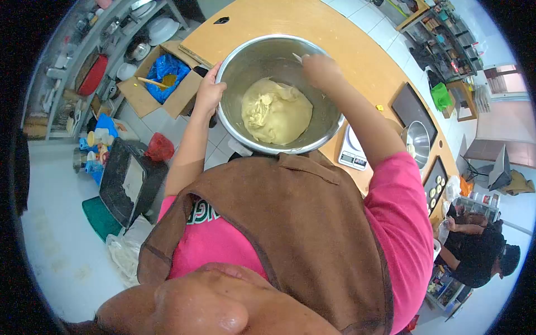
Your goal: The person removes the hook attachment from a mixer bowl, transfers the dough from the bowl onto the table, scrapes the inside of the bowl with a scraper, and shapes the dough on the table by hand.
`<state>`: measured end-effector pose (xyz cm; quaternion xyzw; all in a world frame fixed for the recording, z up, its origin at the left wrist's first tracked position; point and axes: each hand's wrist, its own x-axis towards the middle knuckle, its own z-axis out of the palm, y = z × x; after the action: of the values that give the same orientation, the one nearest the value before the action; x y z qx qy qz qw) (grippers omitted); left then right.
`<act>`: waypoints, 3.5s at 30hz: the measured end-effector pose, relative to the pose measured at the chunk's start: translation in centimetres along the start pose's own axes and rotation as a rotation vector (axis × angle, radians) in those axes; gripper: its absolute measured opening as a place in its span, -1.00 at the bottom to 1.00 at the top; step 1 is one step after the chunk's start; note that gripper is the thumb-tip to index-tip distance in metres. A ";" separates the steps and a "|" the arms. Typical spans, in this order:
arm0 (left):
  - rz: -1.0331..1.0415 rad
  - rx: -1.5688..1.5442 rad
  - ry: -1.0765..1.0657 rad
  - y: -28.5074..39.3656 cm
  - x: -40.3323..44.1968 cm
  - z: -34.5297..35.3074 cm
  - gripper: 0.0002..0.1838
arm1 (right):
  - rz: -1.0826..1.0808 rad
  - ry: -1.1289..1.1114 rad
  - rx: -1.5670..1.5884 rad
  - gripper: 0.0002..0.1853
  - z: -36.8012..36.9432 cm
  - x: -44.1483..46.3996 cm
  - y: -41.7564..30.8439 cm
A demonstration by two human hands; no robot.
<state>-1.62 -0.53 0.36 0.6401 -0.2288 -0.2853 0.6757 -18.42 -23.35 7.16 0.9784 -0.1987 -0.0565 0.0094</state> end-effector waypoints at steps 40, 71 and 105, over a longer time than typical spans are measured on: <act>0.021 -0.010 0.004 0.0 0.7 0.0 -0.28 | 0.137 -0.046 0.316 -0.74 14.6 9.2 -3.1; -0.001 -0.055 -0.008 -0.1 0.9 0.2 -0.30 | 0.008 -0.216 0.103 -0.75 12.2 7.1 -0.2; 0.035 0.025 0.070 -0.1 1.1 0.2 -0.34 | 0.257 -1.325 2.108 -0.64 16.3 4.6 -9.6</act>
<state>-0.90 -1.43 0.20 0.6541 -0.2198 -0.2481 0.6799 -12.42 -16.25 -9.90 0.2669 -0.2078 -0.3498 -0.8736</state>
